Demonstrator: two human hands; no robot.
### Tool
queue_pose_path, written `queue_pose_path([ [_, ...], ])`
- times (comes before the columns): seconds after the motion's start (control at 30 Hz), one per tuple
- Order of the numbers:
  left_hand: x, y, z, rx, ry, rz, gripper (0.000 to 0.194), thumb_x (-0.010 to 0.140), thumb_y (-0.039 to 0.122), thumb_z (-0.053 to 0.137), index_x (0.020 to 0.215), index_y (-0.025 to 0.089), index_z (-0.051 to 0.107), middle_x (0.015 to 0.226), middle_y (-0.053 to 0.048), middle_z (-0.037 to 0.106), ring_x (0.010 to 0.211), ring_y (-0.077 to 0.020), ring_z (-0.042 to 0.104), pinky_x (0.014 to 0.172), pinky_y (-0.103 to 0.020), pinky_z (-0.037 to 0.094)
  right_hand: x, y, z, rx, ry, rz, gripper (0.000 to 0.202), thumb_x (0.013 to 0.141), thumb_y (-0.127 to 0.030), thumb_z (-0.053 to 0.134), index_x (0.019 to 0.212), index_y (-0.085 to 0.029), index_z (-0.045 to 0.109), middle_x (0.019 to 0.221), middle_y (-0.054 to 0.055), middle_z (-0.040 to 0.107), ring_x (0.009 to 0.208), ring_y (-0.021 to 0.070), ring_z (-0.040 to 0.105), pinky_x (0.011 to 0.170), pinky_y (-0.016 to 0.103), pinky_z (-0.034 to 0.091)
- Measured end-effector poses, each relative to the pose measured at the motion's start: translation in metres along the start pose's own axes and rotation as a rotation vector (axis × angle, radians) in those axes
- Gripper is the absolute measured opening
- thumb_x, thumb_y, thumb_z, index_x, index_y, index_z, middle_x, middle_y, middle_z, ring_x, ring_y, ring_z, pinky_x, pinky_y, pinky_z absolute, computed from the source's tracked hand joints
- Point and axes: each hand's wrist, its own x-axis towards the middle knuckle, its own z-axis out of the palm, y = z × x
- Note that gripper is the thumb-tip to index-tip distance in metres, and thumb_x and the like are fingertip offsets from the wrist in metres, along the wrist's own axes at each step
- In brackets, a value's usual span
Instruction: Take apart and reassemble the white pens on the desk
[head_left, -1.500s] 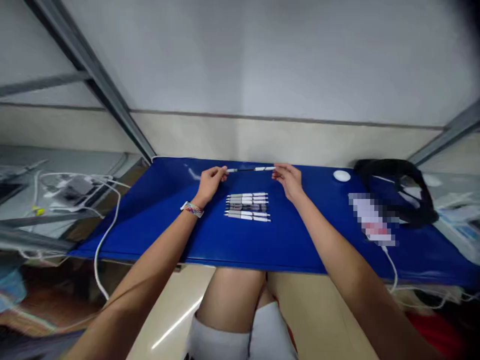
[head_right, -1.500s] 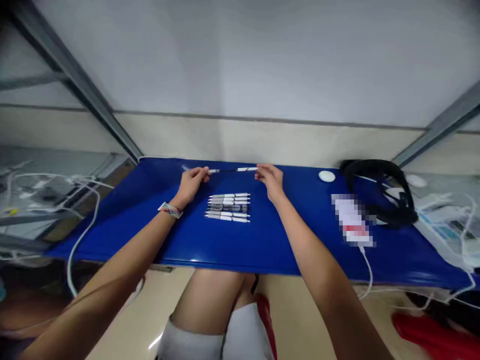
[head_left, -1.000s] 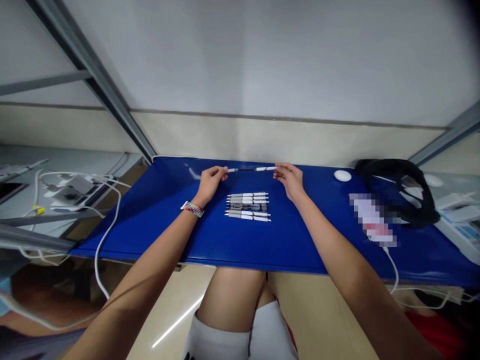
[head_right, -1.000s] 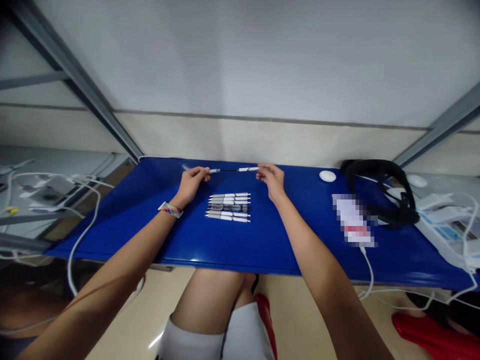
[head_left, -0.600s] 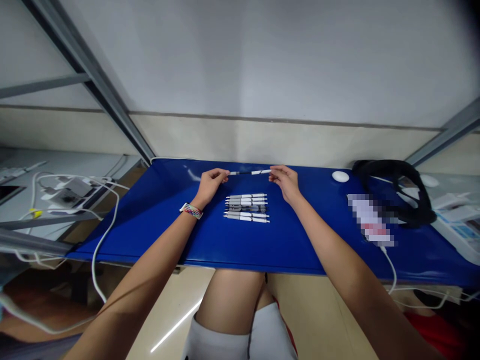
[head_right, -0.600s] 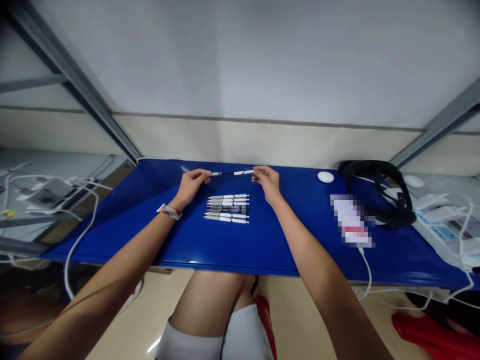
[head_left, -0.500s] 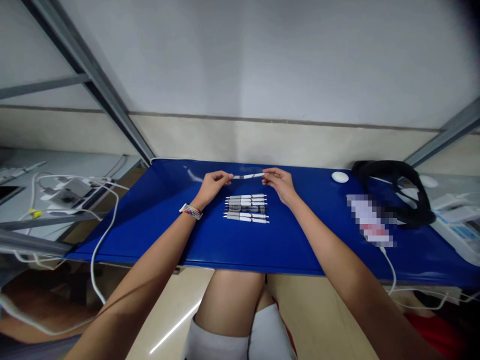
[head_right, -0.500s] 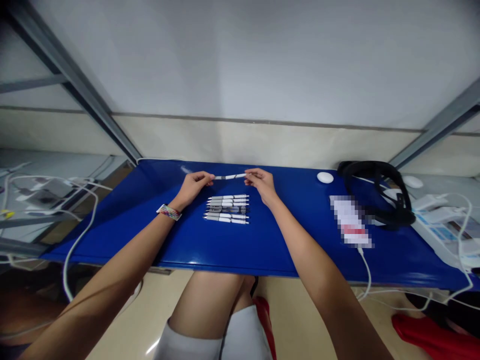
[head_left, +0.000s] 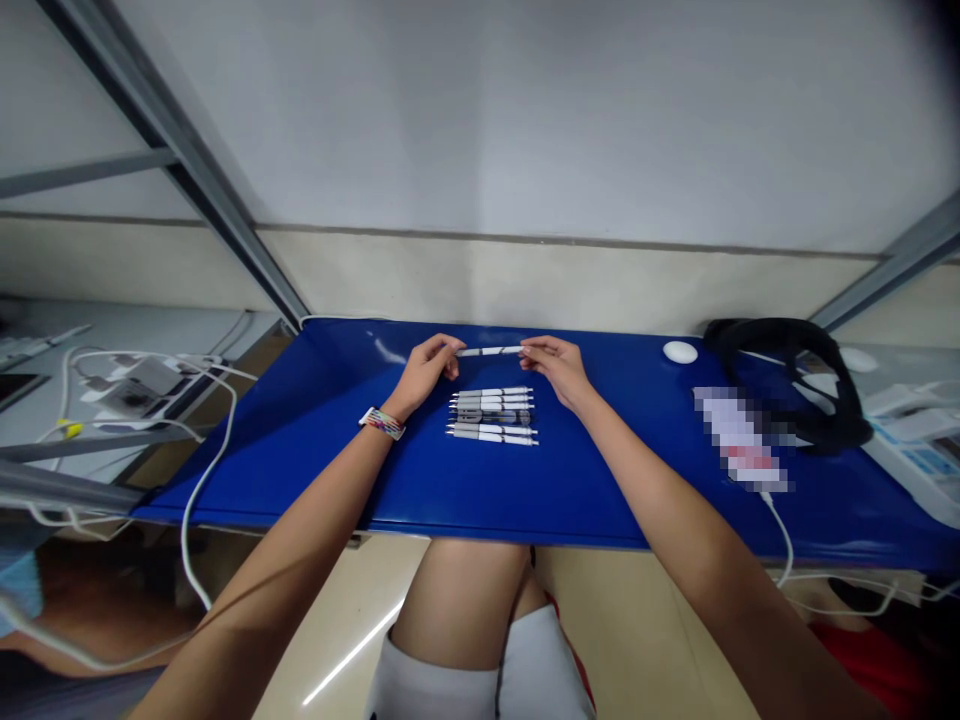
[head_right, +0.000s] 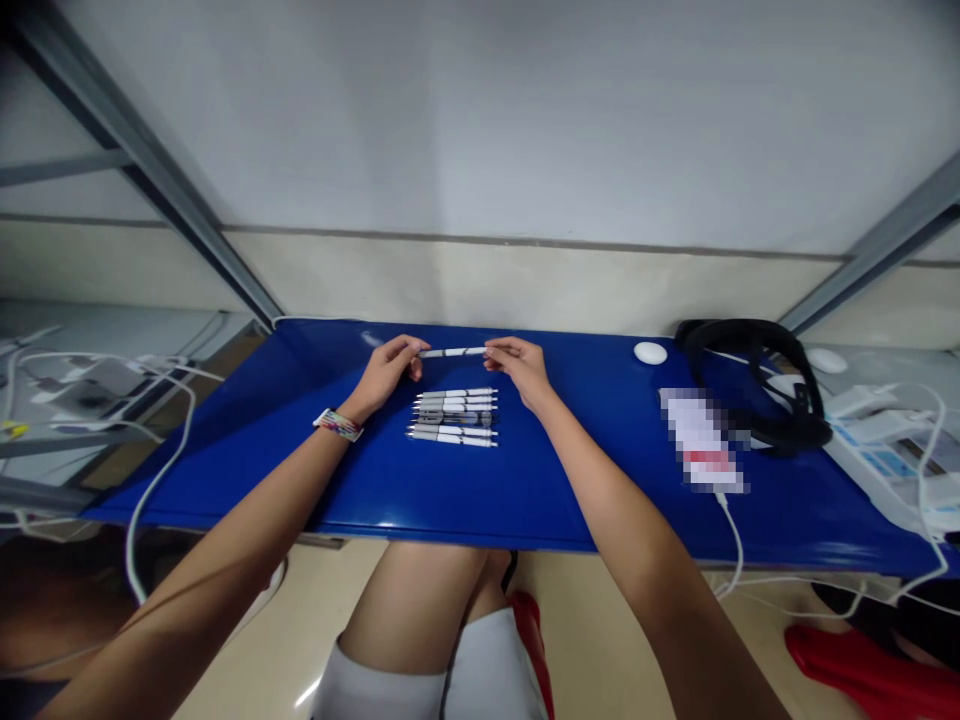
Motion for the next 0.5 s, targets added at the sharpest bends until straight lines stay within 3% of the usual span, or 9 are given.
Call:
queue_pose_path([
  [0.1,-0.0005,-0.0003,-0.0009,-0.019,-0.015,0.036,0.051,0.083,0.043,0.086,0.124,0.021,0.067,0.078,0.000,0.070,0.071,-0.0163,0.068,0.072,-0.029,0.053,-0.0009,-0.0010,0.0014,0.012,0.004,0.000,0.038,0.066,-0.043,0.096,0.094,-0.020,0.081,0.080,0.004,0.078,0.073,0.0181,0.072,0.078,0.035,0.059],
  [0.27,-0.0007,0.0010,0.0006,0.028,-0.034,0.010,0.044,0.092,0.047,0.076,0.124,0.019,0.069,0.078,-0.002,0.072,0.075,-0.0180,0.070,0.077,-0.031,0.053,-0.0014,-0.0009,0.0021,-0.004,0.005,0.011,0.038,0.066,-0.043,0.095,0.093,-0.020,0.081,0.081,0.004,0.077,0.074,0.0182,0.072,0.079,0.036,0.060],
  [0.37,0.0003,-0.0008,0.0010,0.029,-0.006,0.050,0.069,0.079,0.038,0.089,0.139,0.021,0.061,0.095,-0.004,0.077,0.087,-0.0190,0.073,0.087,-0.033,0.055,-0.0012,0.0004,0.0018,-0.017,0.006,0.005,0.039,0.067,-0.044,0.095,0.094,-0.020,0.081,0.082,0.004,0.078,0.075,0.0184,0.072,0.078,0.036,0.060],
  [0.5,0.0007,-0.0027,-0.0001,0.071,-0.004,0.024,0.055,0.093,0.044,0.076,0.139,0.018,0.062,0.085,-0.005,0.077,0.085,-0.0194,0.074,0.090,-0.035,0.054,-0.0007,0.0017,0.0014,-0.029,0.012,0.002,0.039,0.067,-0.045,0.095,0.094,-0.020,0.081,0.081,0.005,0.078,0.074,0.0185,0.072,0.078,0.036,0.059],
])
